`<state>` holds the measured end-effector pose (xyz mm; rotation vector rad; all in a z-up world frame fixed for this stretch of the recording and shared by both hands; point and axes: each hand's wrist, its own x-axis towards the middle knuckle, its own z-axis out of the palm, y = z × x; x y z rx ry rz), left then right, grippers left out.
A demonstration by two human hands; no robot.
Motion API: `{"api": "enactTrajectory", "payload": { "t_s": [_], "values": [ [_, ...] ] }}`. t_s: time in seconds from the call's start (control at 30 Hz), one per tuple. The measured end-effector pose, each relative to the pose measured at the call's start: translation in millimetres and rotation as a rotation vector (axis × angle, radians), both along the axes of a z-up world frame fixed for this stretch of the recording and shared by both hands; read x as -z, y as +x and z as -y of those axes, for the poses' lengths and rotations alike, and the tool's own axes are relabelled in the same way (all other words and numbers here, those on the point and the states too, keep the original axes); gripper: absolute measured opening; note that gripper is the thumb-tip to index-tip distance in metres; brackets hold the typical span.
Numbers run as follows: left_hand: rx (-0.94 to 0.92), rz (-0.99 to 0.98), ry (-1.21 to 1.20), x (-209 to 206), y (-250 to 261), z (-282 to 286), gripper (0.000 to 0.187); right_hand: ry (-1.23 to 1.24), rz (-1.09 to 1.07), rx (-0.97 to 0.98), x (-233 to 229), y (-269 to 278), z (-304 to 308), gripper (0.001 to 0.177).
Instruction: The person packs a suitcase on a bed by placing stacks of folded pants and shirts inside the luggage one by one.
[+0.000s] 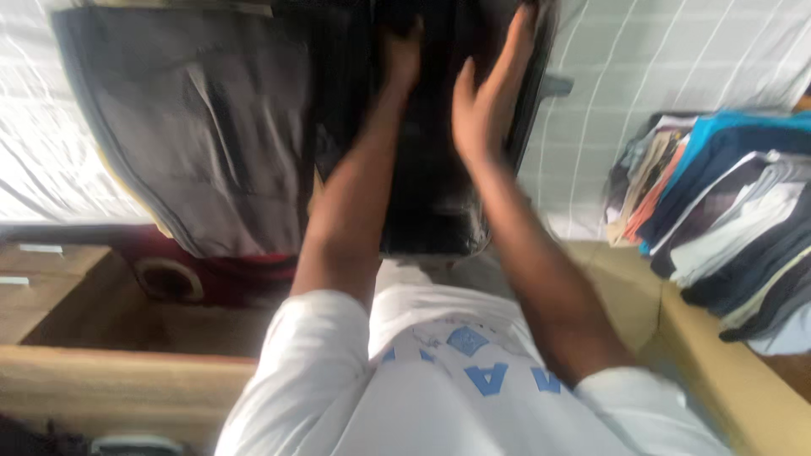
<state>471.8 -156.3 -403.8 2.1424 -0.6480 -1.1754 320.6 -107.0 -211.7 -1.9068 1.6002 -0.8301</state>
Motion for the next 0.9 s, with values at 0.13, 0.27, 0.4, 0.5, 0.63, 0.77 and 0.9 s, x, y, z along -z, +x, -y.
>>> {"api": "enactTrajectory", "payload": {
  "t_s": [0.13, 0.27, 0.4, 0.5, 0.63, 0.77, 0.9],
  "values": [
    [-0.034, 0.152, -0.279, -116, -34, -89, 0.084, 0.960, 0.860, 0.447, -8, 13, -74, 0.078],
    [-0.367, -0.360, 0.156, -170, -46, -145, 0.086, 1.362, 1.411, 0.961, 19, -6, -87, 0.079],
    [-0.734, -0.997, 0.098, -107, -28, -151, 0.113, 1.046, 1.596, 0.834, 55, -20, -15, 0.082],
    [-0.825, -0.895, 0.254, -36, -7, -119, 0.123, 0.949, 1.564, 0.812, 70, -21, 2, 0.083],
    [-0.742, -1.005, 0.043, -7, -4, -111, 0.124, 0.923, 1.492, 0.844, 70, -23, -20, 0.089],
    [-0.767, -0.963, 0.074, -36, -15, -140, 0.120, 1.075, 1.404, 0.883, 69, -31, -45, 0.096],
    [-0.621, -0.980, 0.094, -81, -31, -166, 0.109, 1.305, 1.119, 0.740, 50, -41, -79, 0.091]
  ]
}}
